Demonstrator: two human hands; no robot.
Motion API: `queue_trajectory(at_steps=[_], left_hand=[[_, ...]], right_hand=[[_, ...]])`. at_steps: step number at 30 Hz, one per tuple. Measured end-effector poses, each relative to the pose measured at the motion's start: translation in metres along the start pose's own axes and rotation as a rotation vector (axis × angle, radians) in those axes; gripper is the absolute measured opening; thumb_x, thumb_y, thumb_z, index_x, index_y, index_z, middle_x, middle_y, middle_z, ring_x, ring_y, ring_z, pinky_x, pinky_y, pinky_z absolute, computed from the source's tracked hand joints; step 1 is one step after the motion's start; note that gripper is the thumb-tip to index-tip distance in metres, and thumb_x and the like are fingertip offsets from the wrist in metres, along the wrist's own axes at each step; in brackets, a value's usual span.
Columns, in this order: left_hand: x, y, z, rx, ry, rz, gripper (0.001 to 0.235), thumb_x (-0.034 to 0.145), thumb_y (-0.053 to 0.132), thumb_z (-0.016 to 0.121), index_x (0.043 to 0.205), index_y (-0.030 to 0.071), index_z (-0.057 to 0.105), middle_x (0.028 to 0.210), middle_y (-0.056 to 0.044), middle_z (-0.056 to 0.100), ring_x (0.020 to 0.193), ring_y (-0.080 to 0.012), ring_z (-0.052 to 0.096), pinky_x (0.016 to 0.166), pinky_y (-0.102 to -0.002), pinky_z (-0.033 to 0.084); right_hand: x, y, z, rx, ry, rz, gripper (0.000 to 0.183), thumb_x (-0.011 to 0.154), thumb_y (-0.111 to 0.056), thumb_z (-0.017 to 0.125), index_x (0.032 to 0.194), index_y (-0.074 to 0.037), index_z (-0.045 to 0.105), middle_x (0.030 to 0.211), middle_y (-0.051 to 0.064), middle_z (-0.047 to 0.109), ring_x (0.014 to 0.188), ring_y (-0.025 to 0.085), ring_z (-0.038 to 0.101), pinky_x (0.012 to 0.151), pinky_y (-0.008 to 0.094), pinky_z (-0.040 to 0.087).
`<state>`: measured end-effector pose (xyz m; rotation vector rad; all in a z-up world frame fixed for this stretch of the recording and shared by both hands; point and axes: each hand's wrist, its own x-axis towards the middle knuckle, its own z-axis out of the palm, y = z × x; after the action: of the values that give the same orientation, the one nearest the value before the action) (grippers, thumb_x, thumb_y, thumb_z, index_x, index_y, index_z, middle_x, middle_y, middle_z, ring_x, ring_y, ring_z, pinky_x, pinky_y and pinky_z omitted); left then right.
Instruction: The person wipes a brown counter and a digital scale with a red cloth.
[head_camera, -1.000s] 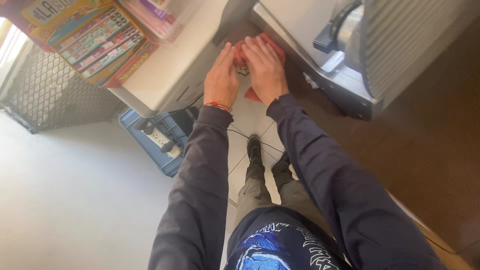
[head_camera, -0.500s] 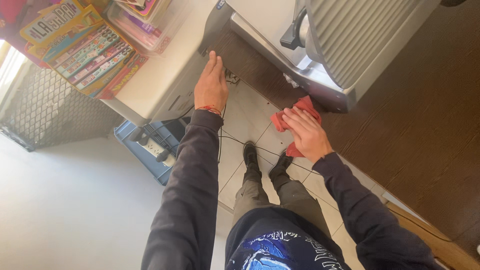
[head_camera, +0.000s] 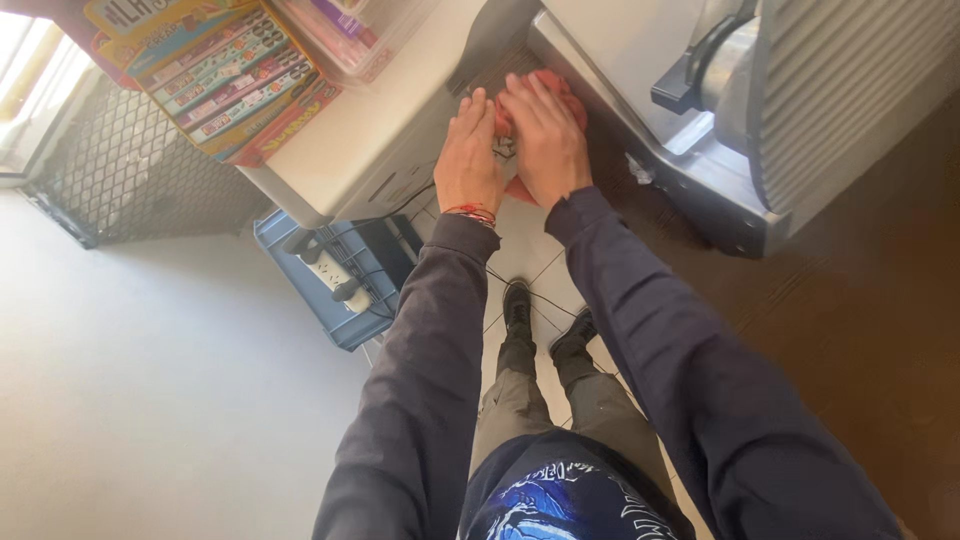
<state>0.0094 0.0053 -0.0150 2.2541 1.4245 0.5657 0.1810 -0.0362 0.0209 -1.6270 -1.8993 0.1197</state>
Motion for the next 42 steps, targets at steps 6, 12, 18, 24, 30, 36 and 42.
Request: queue_trajectory(at_steps=[6, 12, 18, 24, 30, 36, 42], left_hand=[[0.02, -0.028, -0.006, -0.182, 0.013, -0.032, 0.093, 0.089, -0.016, 0.047, 0.168, 0.016, 0.084, 0.183, -0.004, 0.075, 0.178, -0.033, 0.063, 0.15, -0.047, 0.048], [0.019, 0.004, -0.068, -0.693, 0.463, -0.608, 0.048, 0.104, 0.008, 0.059, 0.125, 0.013, 0.103, 0.129, -0.004, 0.102, 0.129, -0.0179, 0.092, 0.125, -0.037, 0.069], [-0.003, -0.004, -0.061, -0.56, 0.402, -0.481, 0.047, 0.106, 0.007, 0.06, 0.127, 0.016, 0.102, 0.132, -0.005, 0.102, 0.131, -0.0215, 0.093, 0.127, -0.04, 0.067], [0.006, -0.009, -0.053, -0.437, 0.161, -0.289, 0.063, 0.121, 0.001, 0.049, 0.166, 0.022, 0.089, 0.17, -0.007, 0.086, 0.159, -0.0329, 0.079, 0.142, -0.054, 0.058], [0.009, -0.019, -0.052, -0.428, 0.141, -0.227, 0.056, 0.126, 0.0, 0.053, 0.172, 0.014, 0.082, 0.18, -0.014, 0.078, 0.169, -0.0386, 0.07, 0.15, -0.057, 0.053], [0.005, -0.018, -0.04, -0.448, -0.066, -0.113, 0.071, 0.137, 0.014, 0.051, 0.203, 0.002, 0.03, 0.209, -0.032, 0.032, 0.193, -0.0476, 0.036, 0.166, -0.059, 0.026], [0.027, 0.0, -0.041, -0.422, -0.098, -0.127, 0.06, 0.141, 0.028, 0.046, 0.199, 0.012, 0.046, 0.205, -0.02, 0.047, 0.189, -0.0396, 0.045, 0.162, -0.053, 0.035]], right_hand=[[0.035, 0.002, 0.016, 0.025, 0.015, 0.035, 0.039, 0.124, 0.005, 0.068, 0.159, -0.007, 0.082, 0.181, 0.014, 0.076, 0.175, 0.04, 0.063, 0.132, 0.058, 0.06], [0.074, 0.001, 0.04, -0.004, -0.022, -0.034, 0.04, 0.122, 0.005, 0.063, 0.156, -0.002, 0.082, 0.176, 0.021, 0.078, 0.17, 0.052, 0.062, 0.135, 0.062, 0.059], [-0.027, -0.006, -0.019, 0.073, -0.115, -0.208, 0.048, 0.126, 0.004, 0.073, 0.174, 0.0, 0.079, 0.186, 0.017, 0.073, 0.174, 0.045, 0.065, 0.145, 0.059, 0.055], [-0.096, 0.012, -0.05, 0.004, -0.119, -0.128, 0.045, 0.132, -0.024, 0.072, 0.175, -0.019, 0.081, 0.183, 0.007, 0.077, 0.171, 0.038, 0.069, 0.14, 0.056, 0.056], [0.012, 0.014, 0.018, -0.012, -0.036, -0.067, 0.041, 0.133, -0.016, 0.075, 0.174, -0.01, 0.081, 0.183, 0.015, 0.075, 0.167, 0.046, 0.069, 0.133, 0.061, 0.06], [0.051, 0.01, 0.041, 0.025, 0.029, -0.053, 0.037, 0.129, -0.02, 0.08, 0.166, -0.015, 0.086, 0.173, 0.008, 0.083, 0.165, 0.04, 0.07, 0.134, 0.057, 0.058], [-0.039, -0.022, -0.012, 0.068, 0.017, 0.073, 0.042, 0.133, -0.021, 0.072, 0.174, -0.014, 0.081, 0.183, 0.01, 0.076, 0.173, 0.042, 0.065, 0.141, 0.062, 0.055]])
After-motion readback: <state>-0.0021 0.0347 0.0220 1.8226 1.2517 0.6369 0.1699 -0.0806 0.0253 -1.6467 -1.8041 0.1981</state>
